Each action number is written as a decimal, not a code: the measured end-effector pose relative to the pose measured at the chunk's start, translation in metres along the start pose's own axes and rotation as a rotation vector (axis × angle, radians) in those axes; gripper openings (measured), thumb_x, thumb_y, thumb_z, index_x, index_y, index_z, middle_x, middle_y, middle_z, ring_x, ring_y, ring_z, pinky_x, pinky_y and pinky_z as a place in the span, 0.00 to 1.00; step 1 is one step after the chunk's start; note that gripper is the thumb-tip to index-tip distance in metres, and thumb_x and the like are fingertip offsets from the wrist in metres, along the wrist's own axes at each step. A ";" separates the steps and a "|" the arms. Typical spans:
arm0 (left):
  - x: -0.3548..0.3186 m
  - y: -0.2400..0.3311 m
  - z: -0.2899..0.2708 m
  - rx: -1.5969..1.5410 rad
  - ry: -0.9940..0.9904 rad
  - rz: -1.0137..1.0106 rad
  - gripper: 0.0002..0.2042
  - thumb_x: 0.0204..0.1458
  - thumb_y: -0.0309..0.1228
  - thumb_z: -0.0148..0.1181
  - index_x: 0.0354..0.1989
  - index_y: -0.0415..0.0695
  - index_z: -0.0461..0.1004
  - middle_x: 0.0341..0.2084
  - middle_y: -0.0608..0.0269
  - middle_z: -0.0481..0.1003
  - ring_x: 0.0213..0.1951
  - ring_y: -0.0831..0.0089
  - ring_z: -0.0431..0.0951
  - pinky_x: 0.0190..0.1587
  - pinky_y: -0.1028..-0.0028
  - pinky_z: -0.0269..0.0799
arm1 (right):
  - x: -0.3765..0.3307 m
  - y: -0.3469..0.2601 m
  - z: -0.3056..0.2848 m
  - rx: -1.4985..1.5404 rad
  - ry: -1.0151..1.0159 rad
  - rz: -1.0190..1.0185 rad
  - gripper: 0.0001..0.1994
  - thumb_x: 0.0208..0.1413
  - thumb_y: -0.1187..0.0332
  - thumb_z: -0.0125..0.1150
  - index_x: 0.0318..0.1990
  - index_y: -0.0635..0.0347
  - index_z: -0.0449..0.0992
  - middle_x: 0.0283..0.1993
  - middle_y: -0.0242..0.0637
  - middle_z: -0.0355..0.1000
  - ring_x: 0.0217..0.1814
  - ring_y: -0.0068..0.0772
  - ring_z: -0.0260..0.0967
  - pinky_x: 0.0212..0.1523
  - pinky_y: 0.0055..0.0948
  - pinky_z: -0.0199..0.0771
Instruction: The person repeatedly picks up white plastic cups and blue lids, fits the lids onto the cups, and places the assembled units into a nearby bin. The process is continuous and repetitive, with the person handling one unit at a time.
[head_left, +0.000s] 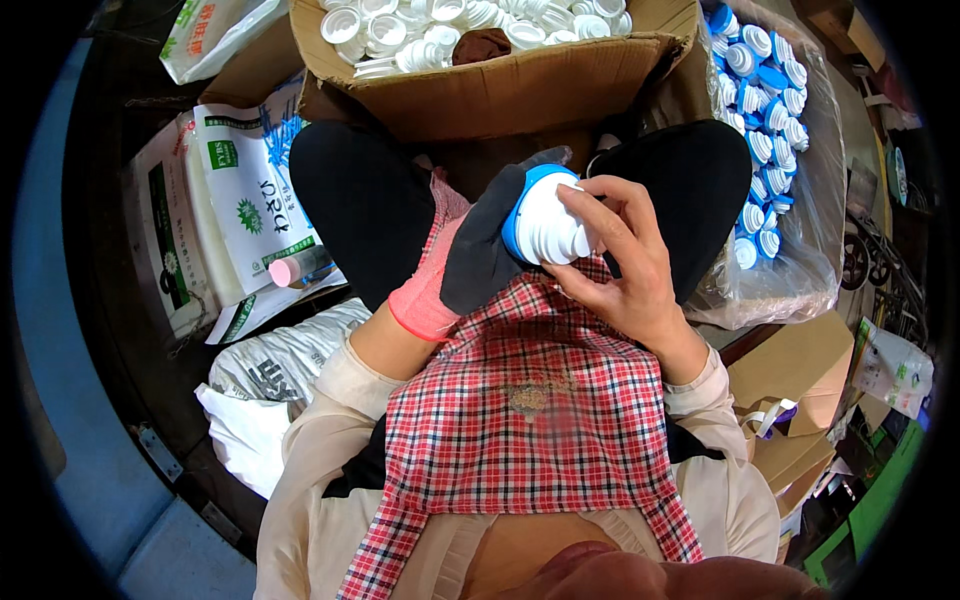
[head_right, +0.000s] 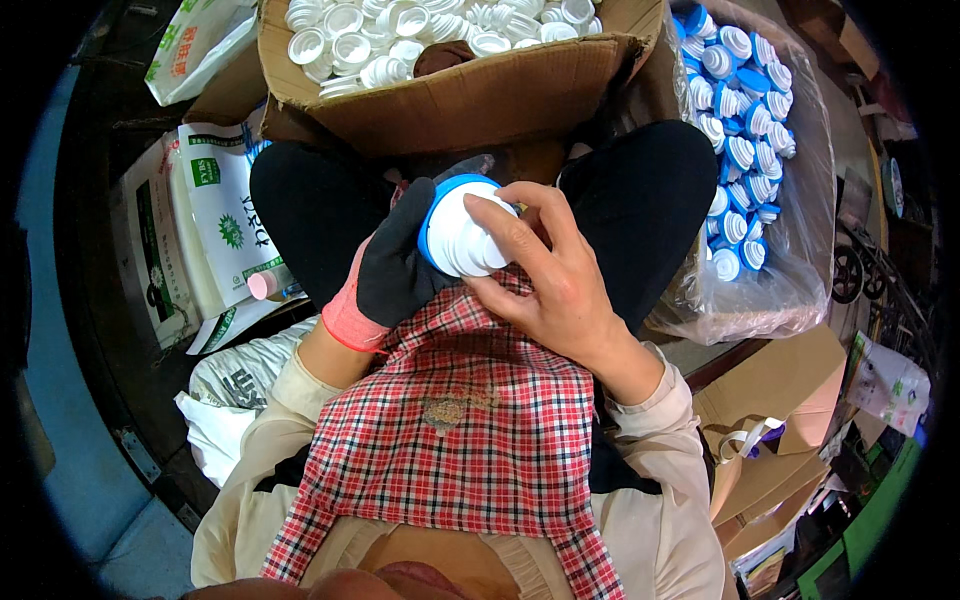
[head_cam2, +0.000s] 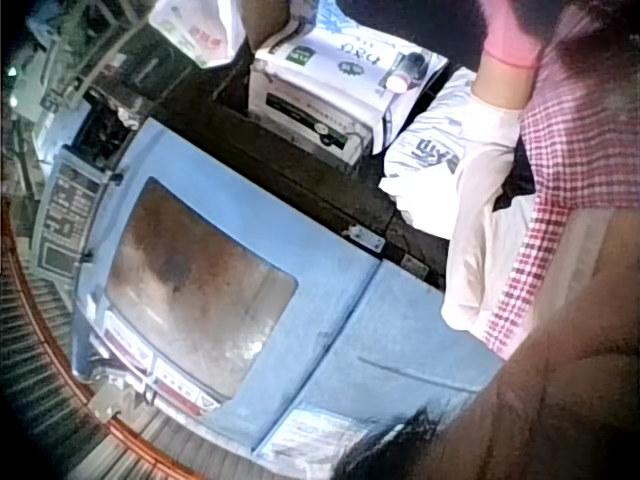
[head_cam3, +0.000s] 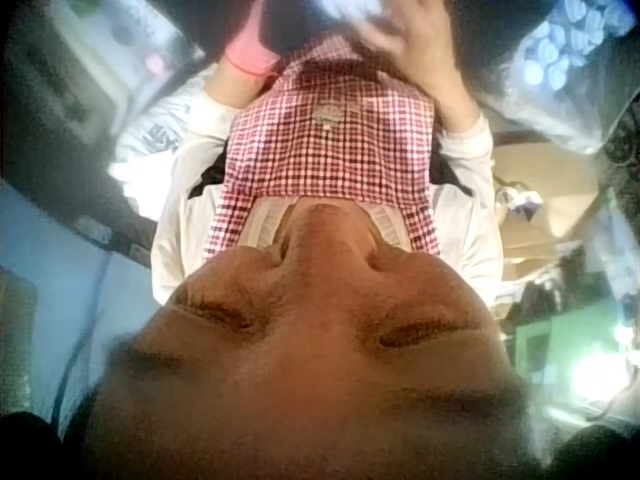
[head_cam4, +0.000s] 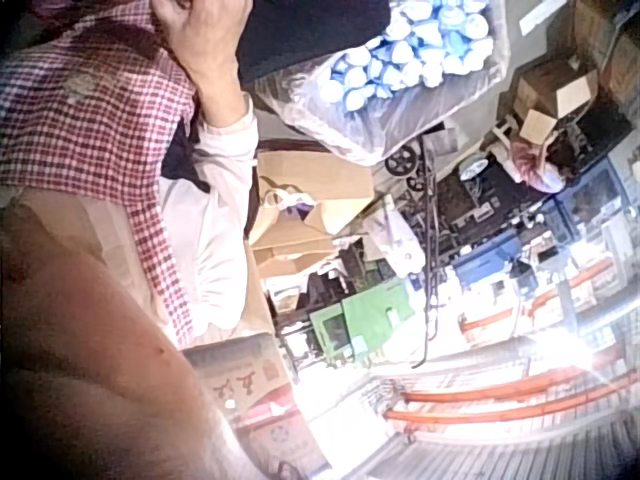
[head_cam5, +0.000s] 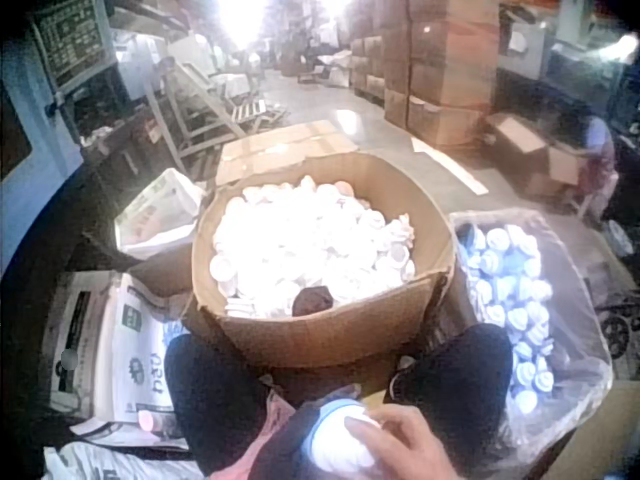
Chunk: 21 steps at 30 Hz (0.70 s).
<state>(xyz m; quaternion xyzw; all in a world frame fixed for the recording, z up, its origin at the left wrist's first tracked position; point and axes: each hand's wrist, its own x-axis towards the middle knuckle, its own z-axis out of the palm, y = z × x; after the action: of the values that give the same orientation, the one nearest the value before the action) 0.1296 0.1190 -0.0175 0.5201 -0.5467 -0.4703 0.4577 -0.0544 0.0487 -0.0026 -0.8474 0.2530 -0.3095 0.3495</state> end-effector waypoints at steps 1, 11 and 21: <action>-0.001 -0.002 0.000 -0.179 0.002 -0.069 0.31 0.52 0.28 0.63 0.65 0.43 0.57 0.58 0.54 0.66 0.58 0.62 0.69 0.60 0.67 0.67 | 0.000 0.000 0.000 -0.003 -0.002 -0.001 0.30 0.41 0.71 0.72 0.56 0.51 0.71 0.51 0.43 0.63 0.39 0.35 0.67 0.37 0.29 0.74; 0.001 0.007 0.001 -0.647 0.016 -0.408 0.33 0.51 0.30 0.65 0.65 0.43 0.57 0.58 0.54 0.65 0.57 0.66 0.68 0.59 0.69 0.66 | -0.003 0.002 0.002 -0.011 -0.048 0.039 0.32 0.40 0.70 0.72 0.58 0.56 0.69 0.50 0.45 0.62 0.40 0.38 0.66 0.41 0.31 0.71; -0.002 -0.011 0.021 -0.115 0.075 -0.251 0.31 0.44 0.29 0.66 0.58 0.35 0.61 0.44 0.51 0.72 0.49 0.61 0.73 0.54 0.67 0.67 | 0.009 0.021 0.027 0.382 0.285 0.448 0.25 0.67 0.52 0.39 0.30 0.68 0.67 0.28 0.46 0.64 0.30 0.43 0.62 0.34 0.35 0.62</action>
<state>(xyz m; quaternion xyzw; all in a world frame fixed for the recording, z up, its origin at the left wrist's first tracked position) 0.1104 0.1219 -0.0313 0.5744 -0.4321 -0.5347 0.4445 -0.0339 0.0413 -0.0305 -0.6381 0.4167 -0.3822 0.5226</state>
